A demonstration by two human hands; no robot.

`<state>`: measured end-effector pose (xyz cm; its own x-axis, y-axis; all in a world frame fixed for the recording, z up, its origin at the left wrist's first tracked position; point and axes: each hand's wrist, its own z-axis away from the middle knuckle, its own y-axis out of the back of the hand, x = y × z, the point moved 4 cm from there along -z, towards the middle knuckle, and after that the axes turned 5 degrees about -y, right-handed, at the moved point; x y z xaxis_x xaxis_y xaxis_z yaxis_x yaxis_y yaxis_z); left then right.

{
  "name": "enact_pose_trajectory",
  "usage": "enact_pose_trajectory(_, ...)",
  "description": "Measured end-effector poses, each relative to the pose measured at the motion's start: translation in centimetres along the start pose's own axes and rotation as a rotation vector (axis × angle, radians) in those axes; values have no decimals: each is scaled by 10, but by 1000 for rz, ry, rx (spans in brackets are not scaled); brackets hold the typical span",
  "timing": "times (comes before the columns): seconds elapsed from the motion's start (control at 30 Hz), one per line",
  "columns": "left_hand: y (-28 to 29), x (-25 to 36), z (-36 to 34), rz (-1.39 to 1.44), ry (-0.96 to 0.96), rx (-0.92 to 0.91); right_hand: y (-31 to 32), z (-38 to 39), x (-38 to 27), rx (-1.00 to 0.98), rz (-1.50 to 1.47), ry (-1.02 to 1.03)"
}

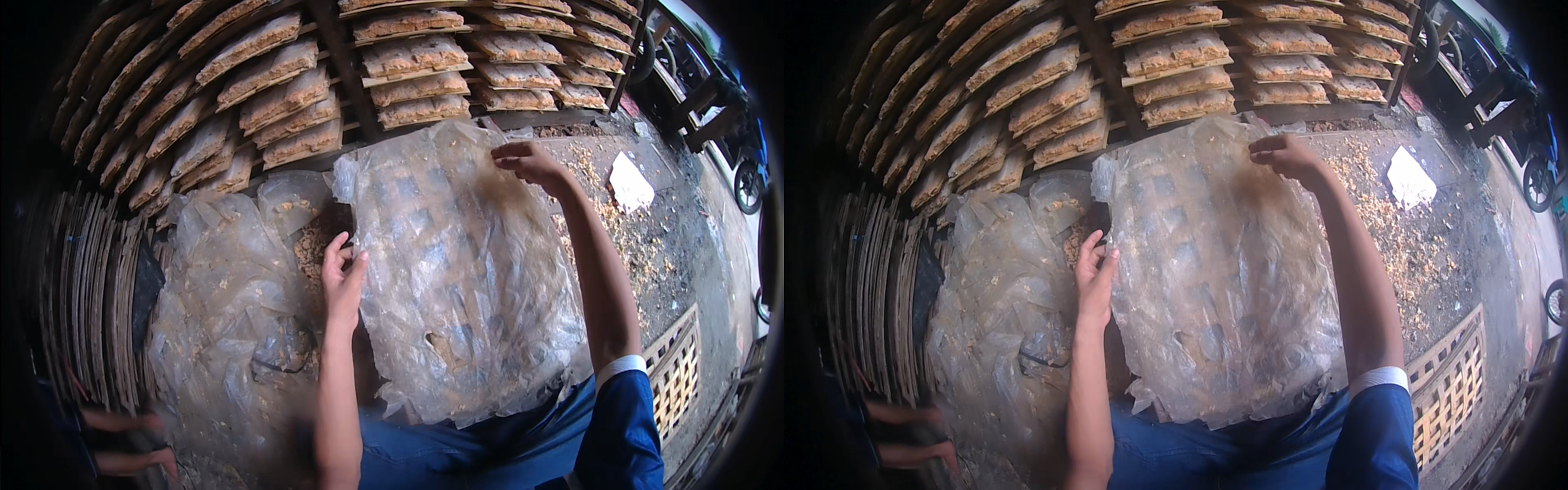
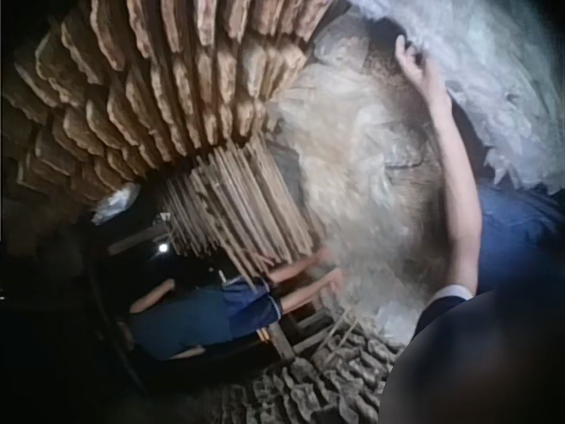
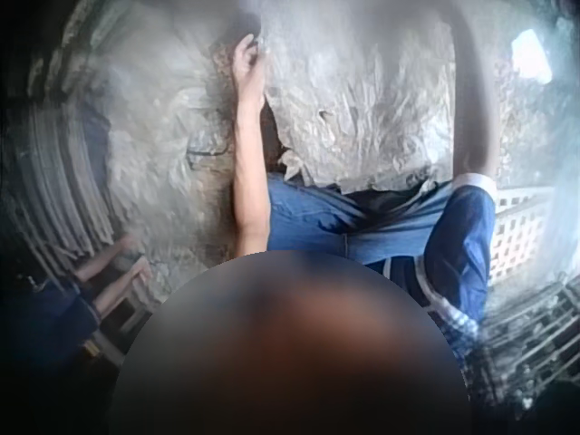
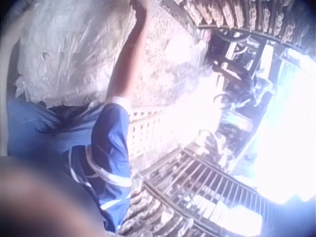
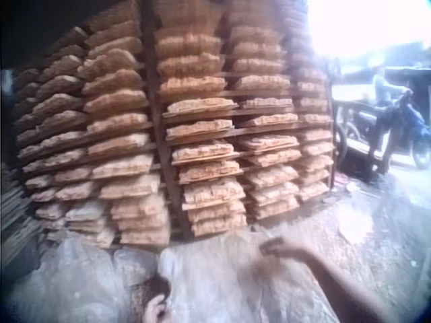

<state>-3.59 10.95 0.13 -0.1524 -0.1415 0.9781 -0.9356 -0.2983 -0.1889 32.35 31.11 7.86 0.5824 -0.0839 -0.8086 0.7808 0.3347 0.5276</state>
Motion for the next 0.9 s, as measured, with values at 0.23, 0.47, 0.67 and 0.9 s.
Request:
enact_pose_trajectory(0.23,-6,11,2,-172,-2,-49,18,15,-7,75,181,71)
enact_pose_trajectory(0.47,-3,3,5,-237,-134,-8,21,125,44,263,434,22)
enact_pose_trajectory(0.67,16,-1,5,-282,-168,-2,4,274,72,304,272,-100)
enact_pose_trajectory(0.9,21,-1,56,-446,346,-15,3,483,236,795,588,-398)
